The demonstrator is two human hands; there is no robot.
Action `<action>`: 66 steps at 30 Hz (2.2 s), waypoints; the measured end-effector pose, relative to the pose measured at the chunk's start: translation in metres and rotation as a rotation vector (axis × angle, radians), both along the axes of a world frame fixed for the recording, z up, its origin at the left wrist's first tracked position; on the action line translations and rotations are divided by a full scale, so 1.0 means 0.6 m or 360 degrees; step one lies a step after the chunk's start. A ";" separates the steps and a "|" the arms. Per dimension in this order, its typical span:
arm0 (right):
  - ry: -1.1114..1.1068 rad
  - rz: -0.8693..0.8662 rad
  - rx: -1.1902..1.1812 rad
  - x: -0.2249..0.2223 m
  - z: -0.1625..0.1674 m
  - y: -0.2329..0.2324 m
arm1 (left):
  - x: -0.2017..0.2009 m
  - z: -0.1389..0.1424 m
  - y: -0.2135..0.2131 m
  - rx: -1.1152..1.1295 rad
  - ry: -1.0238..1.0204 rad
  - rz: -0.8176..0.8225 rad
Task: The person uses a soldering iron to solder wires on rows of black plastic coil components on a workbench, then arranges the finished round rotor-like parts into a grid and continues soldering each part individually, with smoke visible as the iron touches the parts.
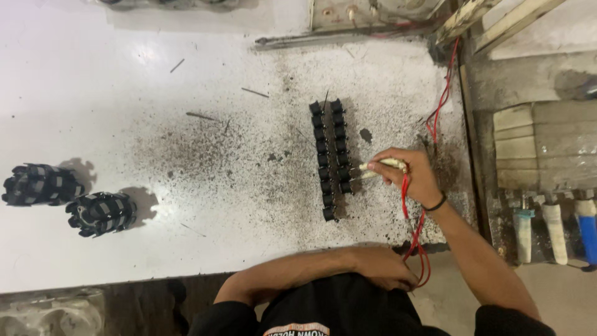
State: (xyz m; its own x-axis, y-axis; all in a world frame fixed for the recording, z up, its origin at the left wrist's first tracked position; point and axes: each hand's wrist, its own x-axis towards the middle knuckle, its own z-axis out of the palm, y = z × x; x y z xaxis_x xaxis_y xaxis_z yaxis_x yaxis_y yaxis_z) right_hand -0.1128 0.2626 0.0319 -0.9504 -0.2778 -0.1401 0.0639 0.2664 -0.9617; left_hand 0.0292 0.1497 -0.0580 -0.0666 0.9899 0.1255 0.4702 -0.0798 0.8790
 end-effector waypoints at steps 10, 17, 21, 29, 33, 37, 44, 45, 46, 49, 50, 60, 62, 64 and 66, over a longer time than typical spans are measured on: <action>0.0067 -0.0065 -0.0214 -0.043 -0.017 -0.006 | -0.012 0.007 -0.010 0.0066 -0.0216 -0.0026; 0.0063 -0.0047 -0.0168 -0.037 -0.035 0.003 | -0.012 -0.003 -0.012 0.0082 -0.0347 -0.0041; 0.0065 0.0015 -0.0112 -0.047 -0.040 0.000 | -0.009 -0.009 -0.011 0.0135 -0.0330 -0.0032; 0.0015 0.0088 0.0060 -0.054 -0.008 -0.001 | -0.016 0.006 -0.012 0.0111 -0.0282 -0.0011; 0.0227 -0.0033 -0.0076 -0.061 -0.002 0.006 | -0.013 0.011 -0.017 0.0005 -0.0308 -0.0005; 0.0176 -0.0153 -0.0035 -0.069 -0.022 -0.007 | -0.010 0.010 -0.019 0.0116 -0.0334 0.0018; 0.0215 -0.0106 -0.0037 -0.070 -0.034 -0.029 | -0.013 0.007 -0.014 0.0140 -0.0325 -0.0041; 0.0226 -0.0070 0.0027 -0.073 -0.030 -0.027 | -0.013 0.005 -0.013 0.0119 -0.0331 -0.0042; 0.0224 -0.0036 0.0091 -0.075 -0.024 -0.024 | -0.011 0.004 -0.013 0.0098 -0.0352 -0.0044; 0.0218 0.0031 0.0089 -0.086 -0.009 -0.010 | -0.007 -0.006 -0.012 0.0149 -0.0442 -0.0011; 0.0240 0.0041 0.0053 -0.091 -0.006 -0.006 | -0.005 -0.009 -0.012 0.0182 -0.0438 -0.0020; 0.0235 -0.0062 0.0006 -0.121 -0.019 -0.034 | -0.004 -0.019 -0.007 0.0296 -0.0452 -0.0034; 0.0237 -0.0032 0.0042 -0.122 -0.015 -0.028 | -0.004 -0.019 -0.008 0.0258 -0.0463 -0.0037; 0.0235 -0.0014 0.0005 -0.127 -0.011 -0.019 | -0.003 -0.019 -0.009 0.0173 -0.0484 -0.0024; 0.0264 -0.0045 0.0010 -0.139 -0.011 -0.013 | -0.004 -0.018 -0.011 0.0295 -0.0477 -0.0011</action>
State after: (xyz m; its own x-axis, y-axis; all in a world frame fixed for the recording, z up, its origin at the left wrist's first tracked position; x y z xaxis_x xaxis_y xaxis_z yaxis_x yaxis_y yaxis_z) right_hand -0.1963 0.2548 0.0251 -0.9681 -0.2499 0.0176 -0.0879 0.2729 -0.9580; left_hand 0.0269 0.1431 -0.0688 -0.1210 0.9527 0.2787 0.1924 -0.2530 0.9481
